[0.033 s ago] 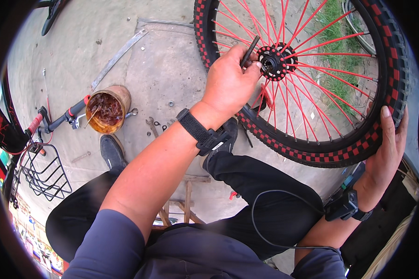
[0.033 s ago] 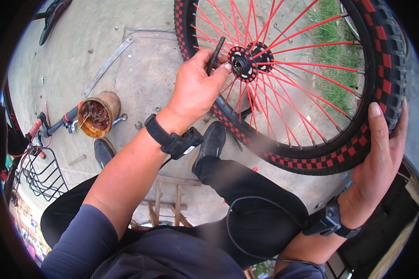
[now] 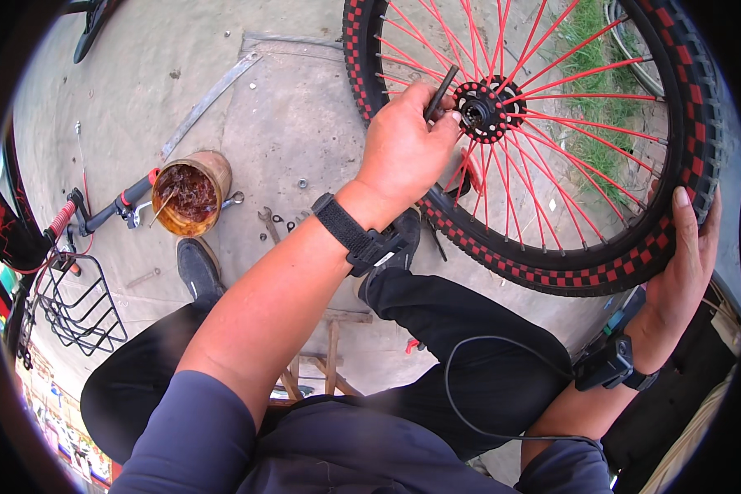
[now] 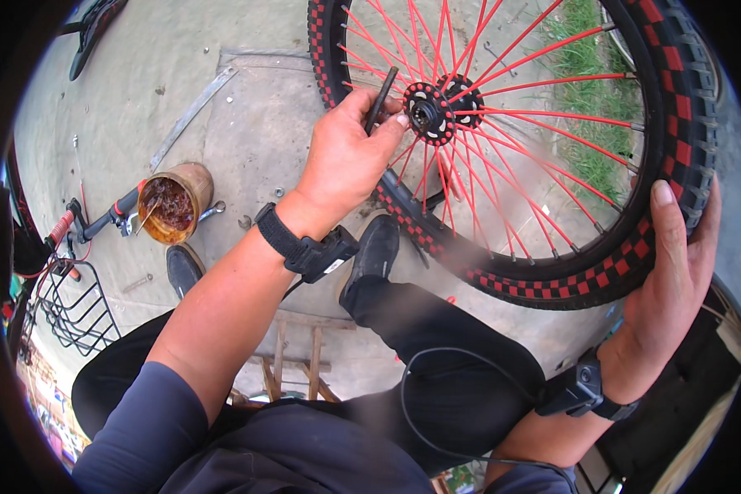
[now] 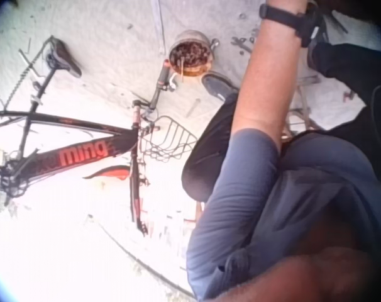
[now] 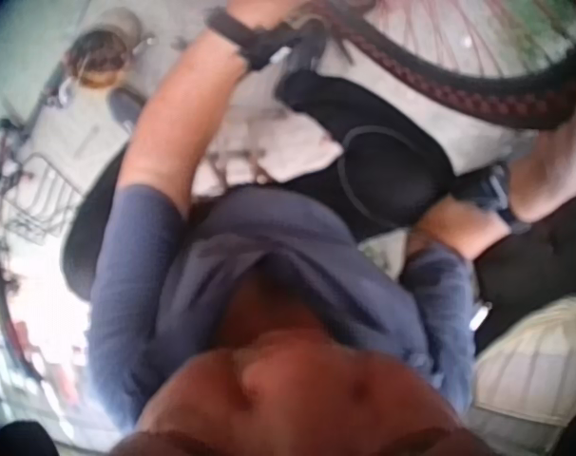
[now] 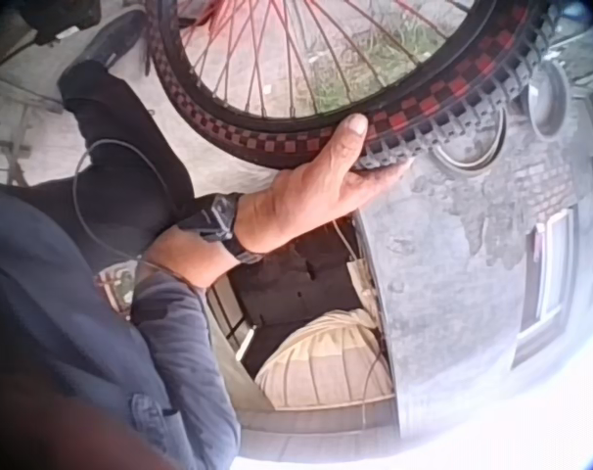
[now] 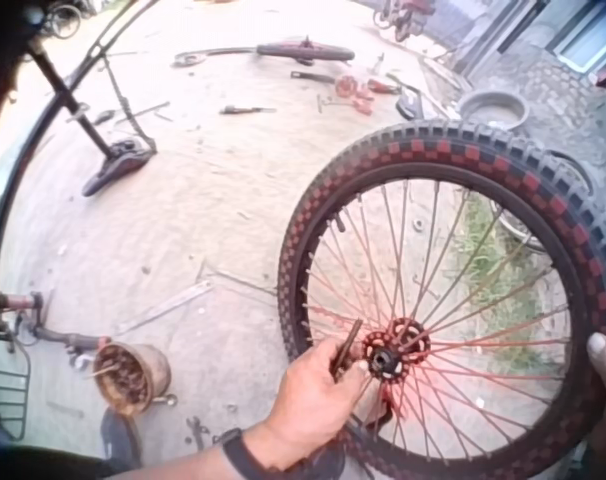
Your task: The person assembles a bicycle wheel hub by inserting a metal axle and securing it with washers and nuts. They then apply grease to the hub and spokes using a small stick, rotating the wheel to distribute the lubricant.
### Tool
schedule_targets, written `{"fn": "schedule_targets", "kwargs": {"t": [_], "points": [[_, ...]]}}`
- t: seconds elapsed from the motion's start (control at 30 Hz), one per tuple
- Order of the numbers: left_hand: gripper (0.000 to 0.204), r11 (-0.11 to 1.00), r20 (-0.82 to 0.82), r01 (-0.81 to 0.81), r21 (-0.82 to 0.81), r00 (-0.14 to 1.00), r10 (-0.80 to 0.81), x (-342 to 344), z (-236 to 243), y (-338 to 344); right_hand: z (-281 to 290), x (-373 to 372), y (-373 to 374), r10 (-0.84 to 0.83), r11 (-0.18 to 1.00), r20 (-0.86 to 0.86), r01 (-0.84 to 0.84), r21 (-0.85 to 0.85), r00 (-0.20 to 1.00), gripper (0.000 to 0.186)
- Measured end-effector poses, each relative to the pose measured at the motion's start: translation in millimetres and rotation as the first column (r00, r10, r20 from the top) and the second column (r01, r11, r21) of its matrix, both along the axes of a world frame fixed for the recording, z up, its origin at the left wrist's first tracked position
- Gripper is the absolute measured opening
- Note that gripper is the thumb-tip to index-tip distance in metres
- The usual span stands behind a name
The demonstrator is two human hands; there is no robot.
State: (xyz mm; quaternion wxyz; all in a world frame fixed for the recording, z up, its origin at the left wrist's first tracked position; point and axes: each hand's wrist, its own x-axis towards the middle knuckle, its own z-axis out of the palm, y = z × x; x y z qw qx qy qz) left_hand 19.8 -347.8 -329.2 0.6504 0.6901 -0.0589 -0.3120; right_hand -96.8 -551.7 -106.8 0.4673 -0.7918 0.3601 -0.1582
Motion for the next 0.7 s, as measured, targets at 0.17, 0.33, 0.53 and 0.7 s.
{"fn": "schedule_targets", "kwargs": {"t": [0.17, 0.33, 0.53, 0.7], "points": [[0.018, 0.996, 0.064, 0.048, 0.077, 0.997, -0.053, -10.4, -12.4, 11.0, -3.6, -1.5, -3.5, 0.004, 1.0, 0.023, -0.005, 0.028, 1.0, 0.046], [0.025, 0.985, 0.146, 0.106, 0.138, 0.981, -0.126, -25.8, 0.8, 22.2, -4.9, -3.5, -8.4, 0.006, 0.999, 0.041, -0.007, 0.031, 0.999, 0.045], [0.027, 0.985, 0.141, 0.148, 0.089, 0.977, -0.159, -38.7, 13.2, 25.0, -5.9, -4.4, -10.7, -0.018, 1.0, 0.013, 0.018, 0.02, 1.0, 0.045], [0.027, 0.985, 0.166, 0.134, 0.108, 0.974, -0.151, -35.8, 12.3, 22.0, -6.2, -5.8, -11.6, -0.044, 0.999, 0.012, 0.044, 0.018, 0.999, 0.046]]}}
